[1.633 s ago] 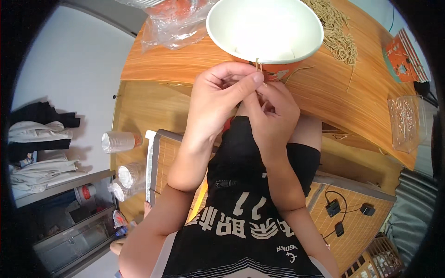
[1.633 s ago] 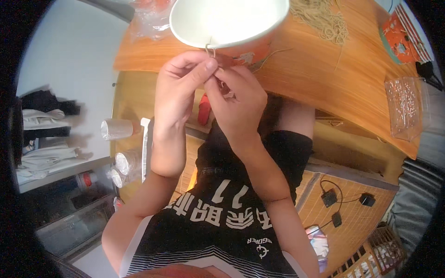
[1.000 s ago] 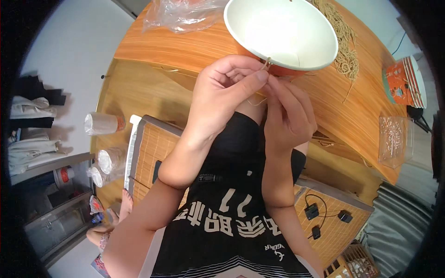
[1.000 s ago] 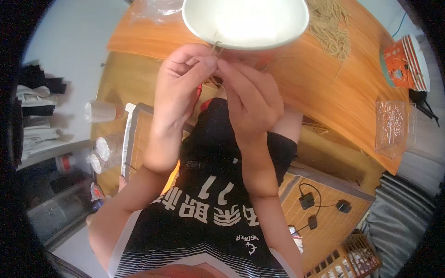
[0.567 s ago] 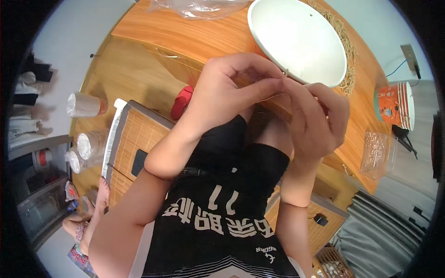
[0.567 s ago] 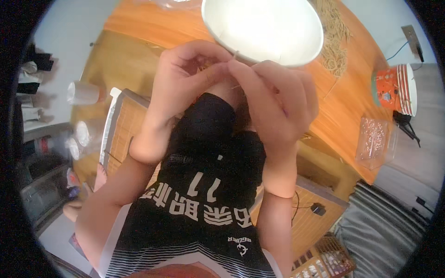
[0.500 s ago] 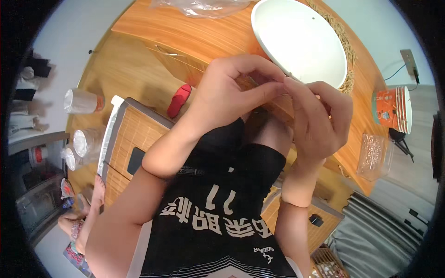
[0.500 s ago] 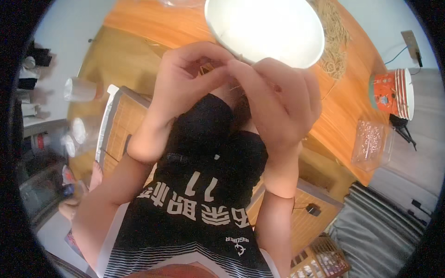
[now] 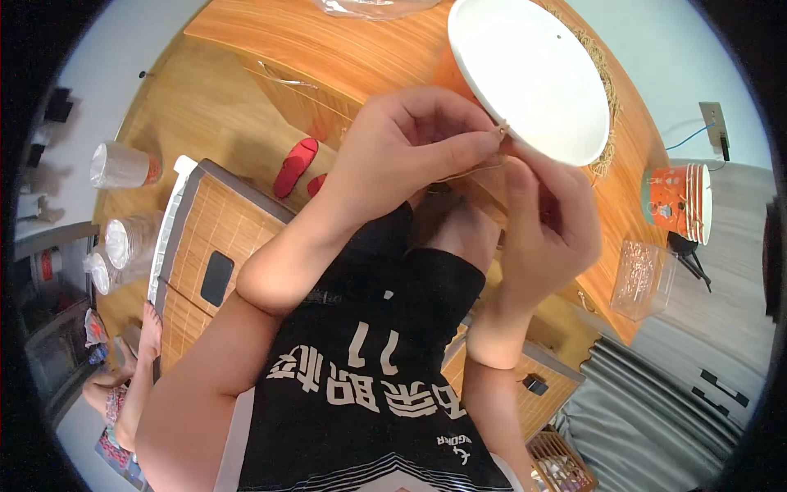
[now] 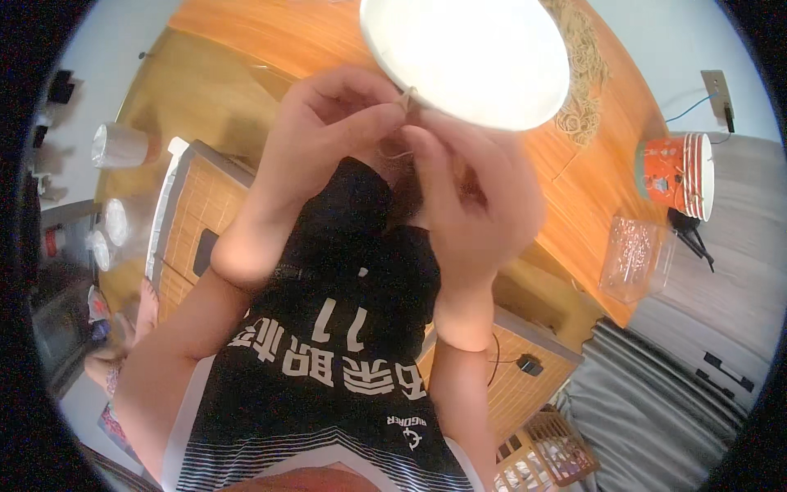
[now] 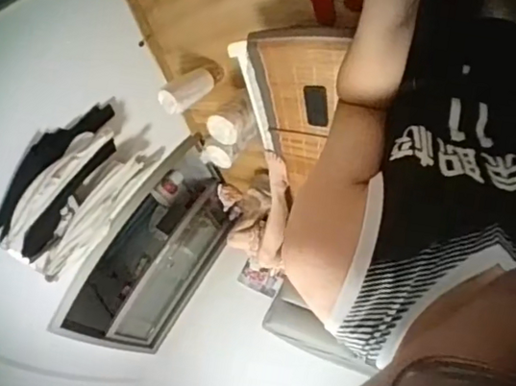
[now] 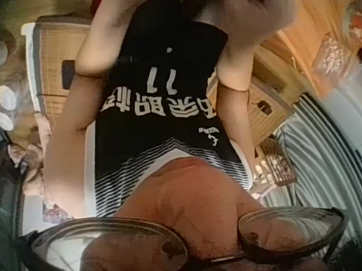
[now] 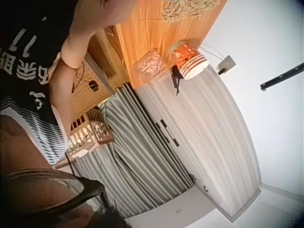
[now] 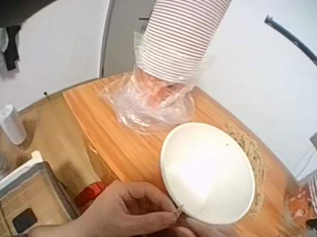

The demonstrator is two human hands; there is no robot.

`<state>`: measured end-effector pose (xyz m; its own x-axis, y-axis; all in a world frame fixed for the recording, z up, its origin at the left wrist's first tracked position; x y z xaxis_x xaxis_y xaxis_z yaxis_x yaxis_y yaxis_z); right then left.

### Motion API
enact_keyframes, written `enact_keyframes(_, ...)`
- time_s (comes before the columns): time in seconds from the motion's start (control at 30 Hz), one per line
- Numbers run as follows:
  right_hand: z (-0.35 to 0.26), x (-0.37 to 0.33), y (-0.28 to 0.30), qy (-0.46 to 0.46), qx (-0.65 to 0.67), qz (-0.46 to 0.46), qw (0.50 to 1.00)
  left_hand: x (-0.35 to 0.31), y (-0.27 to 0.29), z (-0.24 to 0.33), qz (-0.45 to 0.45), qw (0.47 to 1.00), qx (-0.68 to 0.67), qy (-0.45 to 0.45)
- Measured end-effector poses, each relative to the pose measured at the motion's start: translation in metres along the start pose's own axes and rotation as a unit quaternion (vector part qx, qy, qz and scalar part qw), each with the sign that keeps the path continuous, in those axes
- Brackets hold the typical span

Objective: Attaching rubber bands to the rim of paper cups.

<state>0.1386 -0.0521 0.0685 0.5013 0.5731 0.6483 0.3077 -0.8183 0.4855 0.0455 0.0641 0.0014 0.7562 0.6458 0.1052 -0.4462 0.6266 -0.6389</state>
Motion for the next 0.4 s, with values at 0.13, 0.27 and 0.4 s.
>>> enact_keyframes(0.13,-0.003,-0.008,-0.009,-0.046,-0.006,-0.01,0.999,0.0,-0.003,-0.003,-0.017,1.0,0.006,-0.013)
enact_keyframes(0.27,0.0,-0.013,-0.013,-0.066,0.037,0.031,0.997,-0.002,-0.002,-0.002,-0.016,0.996,0.075,-0.047)
enact_keyframes(0.4,0.003,-0.018,-0.016,-0.057,0.011,0.033,0.998,-0.003,0.001,-0.006,-0.028,0.998,0.019,-0.043)
Point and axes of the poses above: each hand's wrist, its own x-axis towards the middle knuckle, its own y-axis out of the back of the hand, z = x × y, the point moved 6 cm from there along x, towards the middle knuckle, and after that the axes turned 8 degrees about -x, right-handed, at the moved point
